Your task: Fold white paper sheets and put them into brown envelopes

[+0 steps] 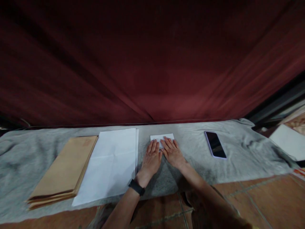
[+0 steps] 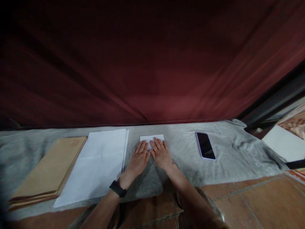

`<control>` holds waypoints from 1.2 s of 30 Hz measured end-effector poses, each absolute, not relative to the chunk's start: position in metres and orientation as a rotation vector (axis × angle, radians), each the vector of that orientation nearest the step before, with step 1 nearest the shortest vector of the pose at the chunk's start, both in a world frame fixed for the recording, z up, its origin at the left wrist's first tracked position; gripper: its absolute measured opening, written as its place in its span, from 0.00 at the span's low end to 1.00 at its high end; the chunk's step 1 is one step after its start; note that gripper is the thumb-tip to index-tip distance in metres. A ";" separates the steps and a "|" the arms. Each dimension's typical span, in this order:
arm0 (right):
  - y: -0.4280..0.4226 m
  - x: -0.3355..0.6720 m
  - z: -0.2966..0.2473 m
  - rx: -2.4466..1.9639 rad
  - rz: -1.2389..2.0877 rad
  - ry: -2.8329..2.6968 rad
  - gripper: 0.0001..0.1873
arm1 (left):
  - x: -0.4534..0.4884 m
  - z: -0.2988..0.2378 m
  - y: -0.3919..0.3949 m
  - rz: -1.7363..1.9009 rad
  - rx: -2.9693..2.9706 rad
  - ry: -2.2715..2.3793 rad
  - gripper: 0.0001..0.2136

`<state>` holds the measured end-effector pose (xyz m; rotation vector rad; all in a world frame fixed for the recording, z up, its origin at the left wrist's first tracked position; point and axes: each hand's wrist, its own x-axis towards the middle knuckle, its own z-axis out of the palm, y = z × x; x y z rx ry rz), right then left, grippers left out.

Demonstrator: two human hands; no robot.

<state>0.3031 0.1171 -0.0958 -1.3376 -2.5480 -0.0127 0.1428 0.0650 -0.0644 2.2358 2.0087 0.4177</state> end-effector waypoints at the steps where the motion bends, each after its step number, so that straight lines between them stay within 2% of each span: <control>1: 0.117 0.304 -0.096 -1.348 -0.015 -2.546 0.28 | 0.145 -0.068 0.064 0.388 2.231 2.012 0.26; 8: 0.124 0.330 -0.093 -1.525 -0.012 -2.505 0.29 | 0.144 -0.074 0.055 0.281 2.247 2.111 0.32; 16: 0.132 0.357 -0.082 -1.689 0.043 -2.388 0.33 | 0.143 -0.074 0.049 0.234 2.227 2.214 0.34; 20: 0.132 0.351 -0.070 -1.727 0.195 -2.271 0.23 | 0.144 -0.073 0.049 0.257 2.215 2.229 0.34; 25: 0.136 0.337 -0.066 -1.730 0.620 -1.867 0.09 | 0.150 -0.070 0.050 0.243 2.229 2.261 0.32; 28: 0.144 0.335 -0.069 -1.690 0.756 -1.690 0.05 | 0.153 -0.068 0.049 0.220 2.220 2.289 0.32; 31: 0.150 0.333 -0.073 -1.620 0.889 -1.546 0.07 | 0.156 -0.067 0.050 0.214 2.224 2.302 0.32; 36: 0.149 0.330 -0.063 -1.433 1.074 -1.393 0.16 | 0.156 -0.061 0.052 0.305 2.195 2.286 0.31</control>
